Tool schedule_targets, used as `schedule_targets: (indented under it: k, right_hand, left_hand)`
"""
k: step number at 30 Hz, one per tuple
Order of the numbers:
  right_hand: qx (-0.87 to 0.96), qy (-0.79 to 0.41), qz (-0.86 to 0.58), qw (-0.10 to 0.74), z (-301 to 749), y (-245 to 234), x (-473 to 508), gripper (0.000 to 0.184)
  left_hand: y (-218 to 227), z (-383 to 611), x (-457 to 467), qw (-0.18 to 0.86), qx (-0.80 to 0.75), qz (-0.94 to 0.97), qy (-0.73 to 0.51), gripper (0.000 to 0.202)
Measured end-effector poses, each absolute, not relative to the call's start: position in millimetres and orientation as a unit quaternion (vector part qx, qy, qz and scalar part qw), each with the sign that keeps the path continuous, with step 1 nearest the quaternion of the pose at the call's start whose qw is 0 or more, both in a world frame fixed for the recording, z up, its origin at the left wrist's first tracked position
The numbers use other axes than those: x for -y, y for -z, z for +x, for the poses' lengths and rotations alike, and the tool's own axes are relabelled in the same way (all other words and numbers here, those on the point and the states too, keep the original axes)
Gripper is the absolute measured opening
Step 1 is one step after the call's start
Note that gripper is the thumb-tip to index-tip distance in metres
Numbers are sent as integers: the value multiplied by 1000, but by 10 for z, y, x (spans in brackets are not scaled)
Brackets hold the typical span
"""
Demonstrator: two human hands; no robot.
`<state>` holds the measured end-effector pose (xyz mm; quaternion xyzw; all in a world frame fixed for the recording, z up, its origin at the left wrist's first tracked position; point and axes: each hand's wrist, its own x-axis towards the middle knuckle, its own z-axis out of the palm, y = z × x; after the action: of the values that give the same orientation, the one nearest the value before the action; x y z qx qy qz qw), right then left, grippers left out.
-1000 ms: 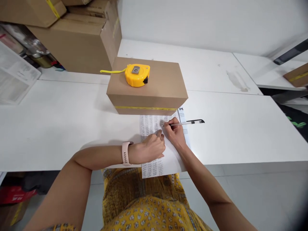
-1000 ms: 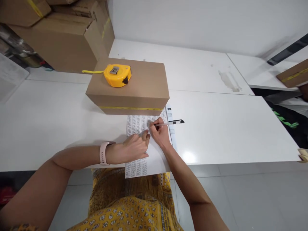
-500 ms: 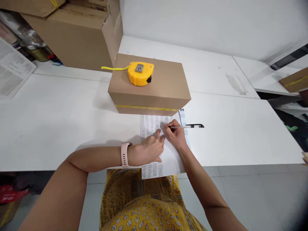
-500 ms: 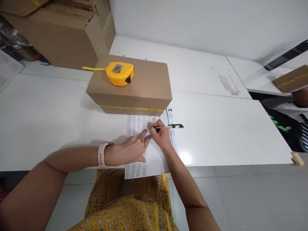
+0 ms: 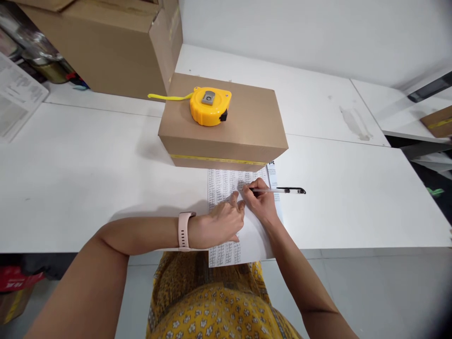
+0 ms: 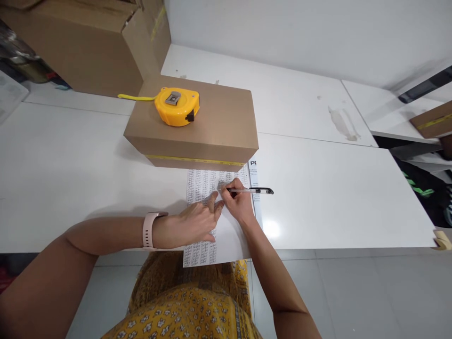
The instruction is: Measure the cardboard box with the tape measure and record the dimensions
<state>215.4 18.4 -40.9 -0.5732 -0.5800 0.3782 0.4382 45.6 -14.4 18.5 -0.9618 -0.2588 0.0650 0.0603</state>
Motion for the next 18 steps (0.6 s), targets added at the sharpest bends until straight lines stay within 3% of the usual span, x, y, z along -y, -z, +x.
schedule_targets:
  k: [18]
  right_hand:
    - [578,-380,-576,436,2161,439,-166,25]
  left_hand:
    - [-208,470,134,33,262,-961,-83,92]
